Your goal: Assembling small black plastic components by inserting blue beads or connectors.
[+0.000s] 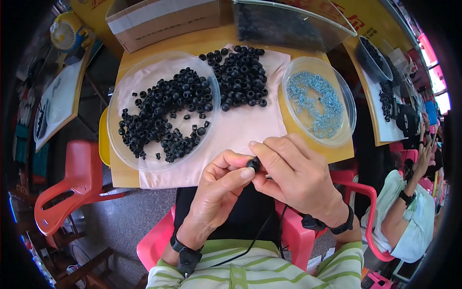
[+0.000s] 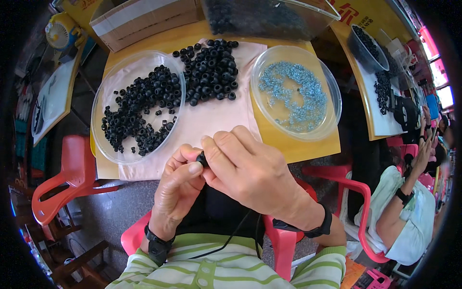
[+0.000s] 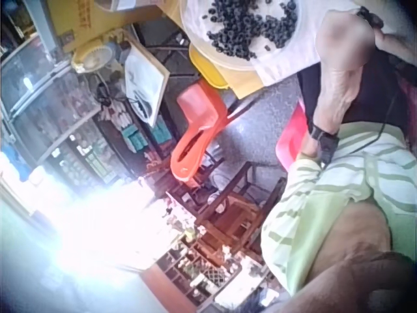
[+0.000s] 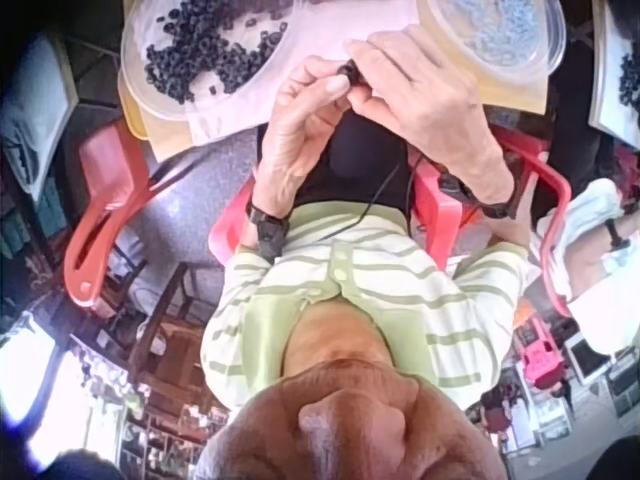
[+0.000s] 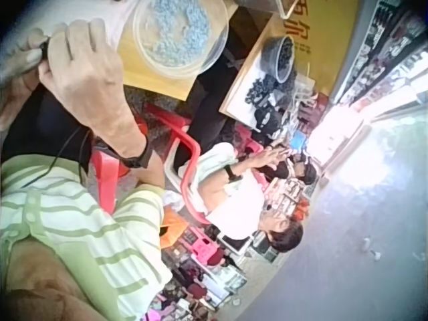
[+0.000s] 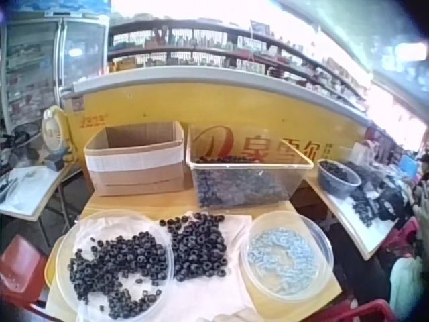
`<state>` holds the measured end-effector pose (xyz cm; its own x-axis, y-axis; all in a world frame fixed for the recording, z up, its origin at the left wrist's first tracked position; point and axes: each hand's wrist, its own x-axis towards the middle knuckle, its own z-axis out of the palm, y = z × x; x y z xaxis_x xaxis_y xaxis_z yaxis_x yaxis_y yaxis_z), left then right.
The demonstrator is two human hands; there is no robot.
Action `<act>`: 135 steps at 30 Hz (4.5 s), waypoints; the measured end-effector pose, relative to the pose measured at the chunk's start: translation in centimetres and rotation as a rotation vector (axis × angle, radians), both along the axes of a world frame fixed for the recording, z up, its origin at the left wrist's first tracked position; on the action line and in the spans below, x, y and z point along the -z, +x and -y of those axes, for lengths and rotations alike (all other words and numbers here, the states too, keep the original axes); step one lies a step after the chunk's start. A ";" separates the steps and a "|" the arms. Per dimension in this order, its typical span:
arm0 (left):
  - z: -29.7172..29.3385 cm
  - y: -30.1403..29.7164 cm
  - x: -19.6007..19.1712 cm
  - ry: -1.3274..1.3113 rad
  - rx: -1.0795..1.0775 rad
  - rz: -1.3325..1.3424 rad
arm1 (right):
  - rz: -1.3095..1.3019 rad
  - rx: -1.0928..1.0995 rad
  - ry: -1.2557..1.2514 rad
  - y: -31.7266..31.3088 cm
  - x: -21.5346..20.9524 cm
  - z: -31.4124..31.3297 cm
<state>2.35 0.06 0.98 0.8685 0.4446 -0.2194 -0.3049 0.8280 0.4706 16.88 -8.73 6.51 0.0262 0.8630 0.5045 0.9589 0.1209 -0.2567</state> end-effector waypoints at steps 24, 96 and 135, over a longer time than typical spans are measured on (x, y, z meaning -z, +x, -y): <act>0.1 -1.1 -1.5 0.364 0.097 -0.114 | 0.208 -0.168 -0.139 0.7 -1.8 -0.8; -1.5 0.4 2.7 0.754 -0.081 -0.202 | -1.352 0.121 -0.460 2.4 3.7 0.6; -0.6 1.3 2.4 0.922 -0.137 -0.353 | -1.365 0.063 -0.492 2.2 4.4 0.7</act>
